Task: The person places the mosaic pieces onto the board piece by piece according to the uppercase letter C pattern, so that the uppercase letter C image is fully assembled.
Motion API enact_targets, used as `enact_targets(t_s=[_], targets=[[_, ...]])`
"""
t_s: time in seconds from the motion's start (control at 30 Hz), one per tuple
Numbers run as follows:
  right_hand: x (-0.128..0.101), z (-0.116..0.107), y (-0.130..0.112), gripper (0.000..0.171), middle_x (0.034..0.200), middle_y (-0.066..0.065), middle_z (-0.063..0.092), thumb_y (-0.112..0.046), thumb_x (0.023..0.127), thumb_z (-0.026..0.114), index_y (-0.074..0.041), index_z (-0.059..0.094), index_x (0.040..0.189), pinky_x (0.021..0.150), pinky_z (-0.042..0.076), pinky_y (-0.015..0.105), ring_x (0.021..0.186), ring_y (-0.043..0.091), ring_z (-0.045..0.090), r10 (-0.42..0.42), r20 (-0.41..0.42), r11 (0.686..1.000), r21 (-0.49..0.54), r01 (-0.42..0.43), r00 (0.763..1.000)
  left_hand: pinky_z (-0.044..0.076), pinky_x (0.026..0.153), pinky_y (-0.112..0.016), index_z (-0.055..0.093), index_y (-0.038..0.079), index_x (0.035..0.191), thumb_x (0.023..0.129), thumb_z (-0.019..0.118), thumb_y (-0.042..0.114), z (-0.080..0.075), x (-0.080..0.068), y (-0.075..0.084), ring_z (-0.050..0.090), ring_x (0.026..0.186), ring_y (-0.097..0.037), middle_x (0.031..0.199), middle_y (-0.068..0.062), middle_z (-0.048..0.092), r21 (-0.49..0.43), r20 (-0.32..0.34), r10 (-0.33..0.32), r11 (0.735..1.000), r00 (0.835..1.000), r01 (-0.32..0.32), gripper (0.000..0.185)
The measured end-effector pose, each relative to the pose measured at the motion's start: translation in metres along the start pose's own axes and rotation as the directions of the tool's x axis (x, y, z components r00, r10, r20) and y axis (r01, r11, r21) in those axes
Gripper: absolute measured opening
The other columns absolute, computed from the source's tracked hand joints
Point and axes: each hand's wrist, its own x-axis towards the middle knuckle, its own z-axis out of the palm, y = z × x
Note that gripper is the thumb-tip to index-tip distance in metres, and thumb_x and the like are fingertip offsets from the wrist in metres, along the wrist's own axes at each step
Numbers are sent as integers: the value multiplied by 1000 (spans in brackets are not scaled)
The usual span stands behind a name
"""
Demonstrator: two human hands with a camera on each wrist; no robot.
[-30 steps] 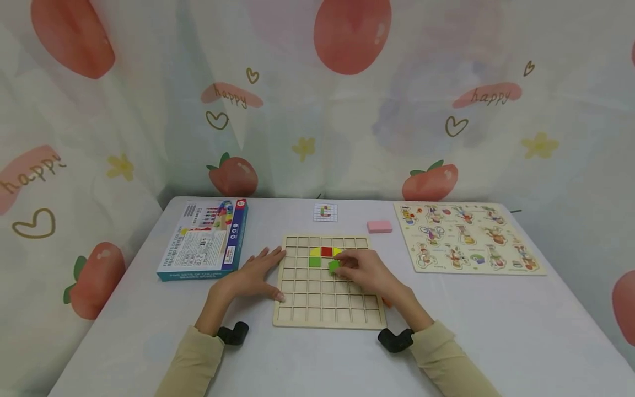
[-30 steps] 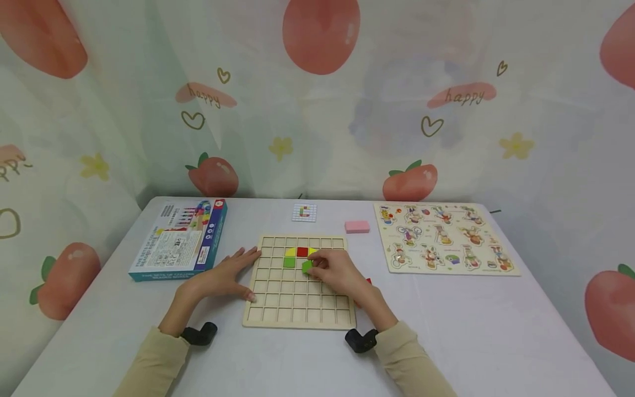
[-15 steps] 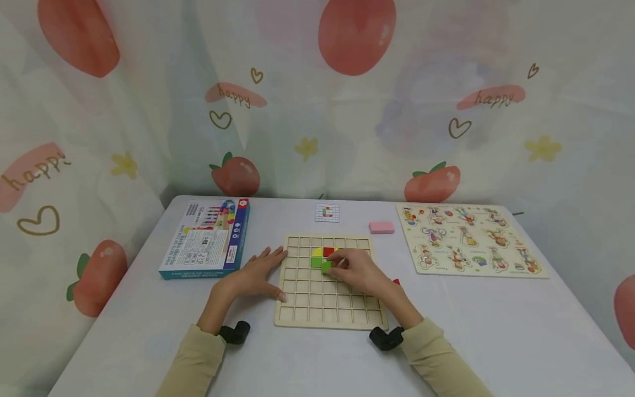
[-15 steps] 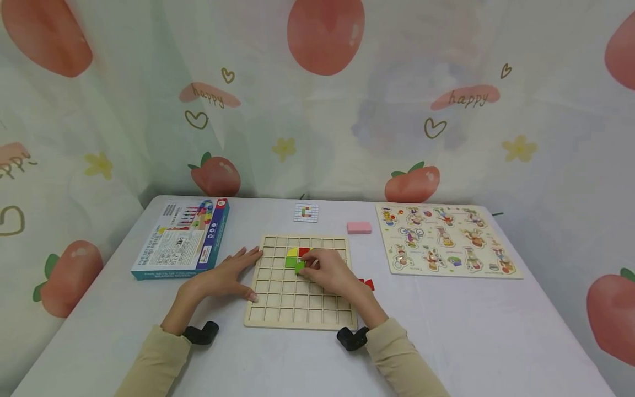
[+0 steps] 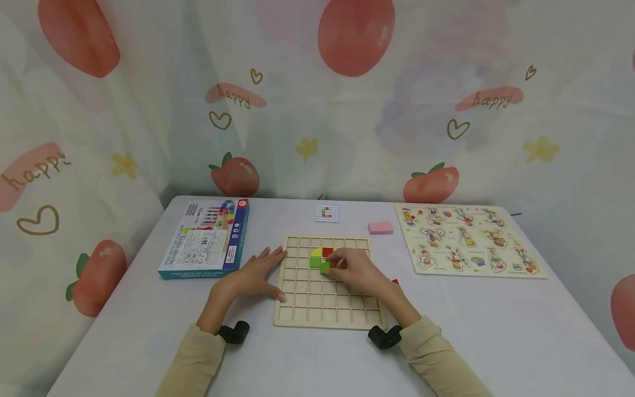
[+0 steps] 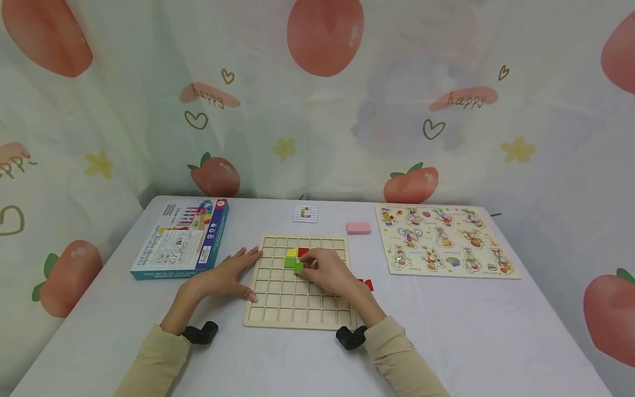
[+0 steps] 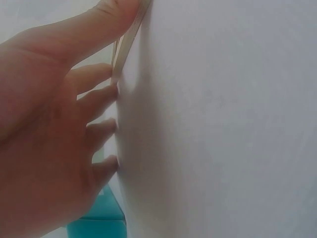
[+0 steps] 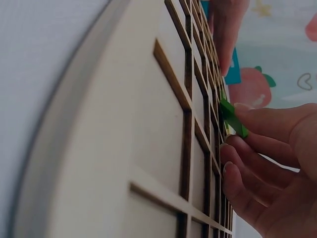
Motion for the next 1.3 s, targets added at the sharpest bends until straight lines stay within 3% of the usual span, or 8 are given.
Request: enact_targets(t_s=[0.57, 0.93, 1.3], targets=[[4, 2, 4, 25, 89, 0, 69, -16, 93, 77, -4, 75, 115, 70, 53, 26, 77, 11, 59, 30, -35, 999, -28, -31, 999, 3, 129, -59, 28, 10, 163, 79, 89, 37, 2, -2, 2, 4, 161, -37, 173, -10, 18, -22, 11, -6, 1000, 1000, 6, 107], [3, 7, -7, 25, 85, -6, 68, -21, 89, 82, -10, 78, 111, 65, 50, 23, 74, 10, 58, -50, 45, 997, -53, 53, 998, 3, 129, -59, 27, 11, 164, 80, 88, 37, -1, -1, 2, 3, 161, -37, 173, -9, 17, -20, 9, -14, 1000, 1000, 15, 107], [3, 14, -13, 28, 83, -8, 65, -19, 88, 82, -12, 76, 115, 68, 50, 25, 76, 11, 57, -38, 59, 994, -96, 44, 998, 3, 129, -60, 27, 11, 164, 81, 88, 38, 0, -2, 3, 4, 161, -37, 173, -10, 18, -18, 7, -10, 1000, 1000, 10, 106]])
